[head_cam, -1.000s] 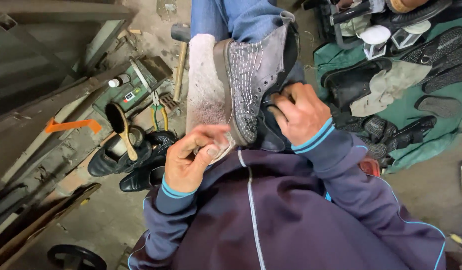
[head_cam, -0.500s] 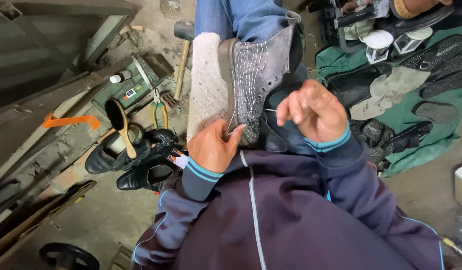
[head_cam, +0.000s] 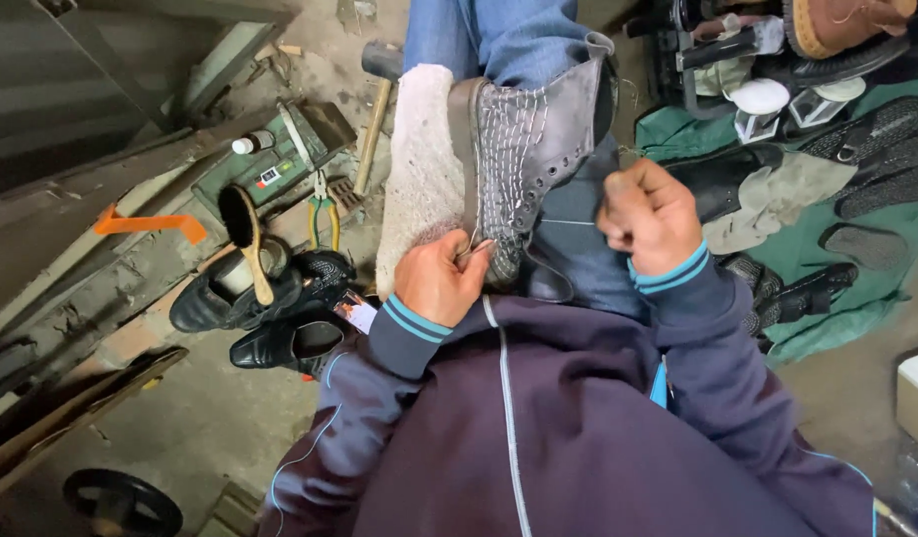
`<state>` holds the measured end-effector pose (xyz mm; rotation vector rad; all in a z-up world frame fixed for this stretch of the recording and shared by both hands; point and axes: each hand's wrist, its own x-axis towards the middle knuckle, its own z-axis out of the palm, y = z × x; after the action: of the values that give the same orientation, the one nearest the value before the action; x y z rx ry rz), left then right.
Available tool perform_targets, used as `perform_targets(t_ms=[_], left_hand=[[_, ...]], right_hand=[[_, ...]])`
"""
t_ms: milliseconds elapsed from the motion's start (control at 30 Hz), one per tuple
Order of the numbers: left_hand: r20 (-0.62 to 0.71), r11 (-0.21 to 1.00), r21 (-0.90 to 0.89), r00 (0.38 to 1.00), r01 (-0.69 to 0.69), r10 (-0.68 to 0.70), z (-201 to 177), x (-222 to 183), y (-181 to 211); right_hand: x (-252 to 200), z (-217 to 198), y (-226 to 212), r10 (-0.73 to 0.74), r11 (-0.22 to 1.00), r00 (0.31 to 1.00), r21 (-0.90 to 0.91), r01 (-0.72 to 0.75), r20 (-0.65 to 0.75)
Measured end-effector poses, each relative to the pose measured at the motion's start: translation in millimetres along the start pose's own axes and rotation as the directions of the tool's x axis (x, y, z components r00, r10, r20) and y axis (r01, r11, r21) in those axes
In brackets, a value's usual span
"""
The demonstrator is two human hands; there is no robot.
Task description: Hand-sewing a shoe upper to a sole using a needle and thread.
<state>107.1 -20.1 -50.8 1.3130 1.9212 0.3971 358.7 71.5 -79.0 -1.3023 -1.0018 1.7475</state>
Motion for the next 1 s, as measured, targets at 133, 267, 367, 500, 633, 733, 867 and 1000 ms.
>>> perform_targets(t_ms=[133, 267, 367, 500, 633, 733, 867, 1000], left_hand=[[0.002, 0.998, -0.049, 0.999, 0.050, -0.050, -13.0, -5.3, 1.1], [-0.114, 0.997, -0.065, 0.993, -0.042, 0.034, -42.7, -20.3, -2.5], [-0.097, 0.988, -0.070, 0.987, -0.136, 0.129, -64.2, -35.7, -5.4], [-0.029, 0.968, -0.175, 0.984, -0.180, 0.177, -68.3, -53.7, 3.1], [-0.014, 0.971, -0.137, 0.980, -0.197, 0.197, -61.6, -51.0, 1.3], [-0.025, 0.960, -0.124, 0.968, -0.250, 0.249, -60.4, -49.6, -1.3], [-0.004, 0.956, -0.116, 0.963, -0.268, 0.269, -66.5, -50.5, -0.4], [0.024, 0.946, 0.013, 0.946, -0.325, 0.324, -63.7, -52.6, -10.9]], right_hand=[[-9.9, 30.6, -31.5, -0.116, 0.925, 0.979, -0.342, 0.168, 0.168], [-13.4, 43.5, -6.6, 0.111, 0.872, 0.975, -0.490, -0.002, 0.193], [-8.2, 61.2, -16.2, 0.152, 0.814, 0.954, -0.580, 0.028, 0.259], [6.7, 72.2, -17.1, 0.303, 0.658, 0.903, -0.752, 0.034, 0.305], [8.3, 86.7, -31.6, 0.439, 0.504, 0.870, -0.863, -0.031, 0.225], [10.0, 97.4, -41.3, 0.538, 0.454, 0.830, -0.880, -0.139, 0.147], [5.8, 106.0, -44.2, 0.549, 0.413, 0.834, -0.886, -0.209, 0.059], [2.2, 103.6, -38.3, 0.500, 0.433, 0.862, -0.885, -0.170, 0.079]])
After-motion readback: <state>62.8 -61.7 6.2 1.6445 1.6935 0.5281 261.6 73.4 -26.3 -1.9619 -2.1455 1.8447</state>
